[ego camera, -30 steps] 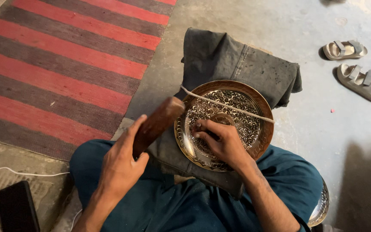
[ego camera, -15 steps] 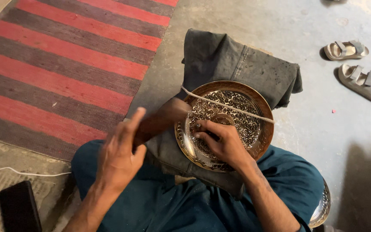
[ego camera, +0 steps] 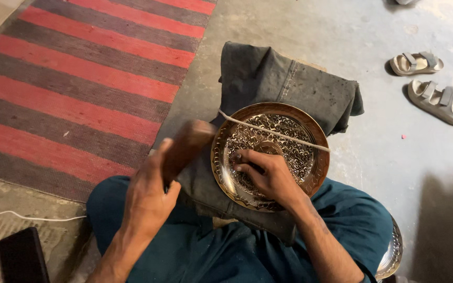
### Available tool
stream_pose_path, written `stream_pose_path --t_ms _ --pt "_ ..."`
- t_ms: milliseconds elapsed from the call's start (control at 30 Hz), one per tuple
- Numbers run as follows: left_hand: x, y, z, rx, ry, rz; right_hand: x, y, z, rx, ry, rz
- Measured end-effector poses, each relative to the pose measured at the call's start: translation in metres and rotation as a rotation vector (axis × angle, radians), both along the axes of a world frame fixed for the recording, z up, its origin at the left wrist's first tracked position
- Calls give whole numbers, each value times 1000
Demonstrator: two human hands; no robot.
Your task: The person sits cross-legged on the floor with an ornate brass plate resting on a cloth cushion on their lap. They hold a small punch against the plate's engraved pattern with one hand and repeatedly strike it with a wooden mallet held in the other hand, repositioning the punch across the plate's surface as they work.
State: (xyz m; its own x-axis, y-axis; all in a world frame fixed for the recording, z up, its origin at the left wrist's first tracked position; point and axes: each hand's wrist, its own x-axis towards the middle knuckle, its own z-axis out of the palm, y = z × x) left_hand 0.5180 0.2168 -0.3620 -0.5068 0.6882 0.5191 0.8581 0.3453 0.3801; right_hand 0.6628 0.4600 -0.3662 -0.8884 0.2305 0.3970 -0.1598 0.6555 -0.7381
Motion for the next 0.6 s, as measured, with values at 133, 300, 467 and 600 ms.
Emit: stream_pose_path --t_ms 133,300,467,600 --pt "1 1 2 -90 16 82 -1 1 2 19 4 2" --pt "1 1 4 -209 88 63 1 1 5 18 -167 -53" --pt "2 2 1 -6 -44 -6 3 0 9 -22 -87 18" --pt "2 2 -2 -124 -40 58 2 -1 11 -1 -7 28"
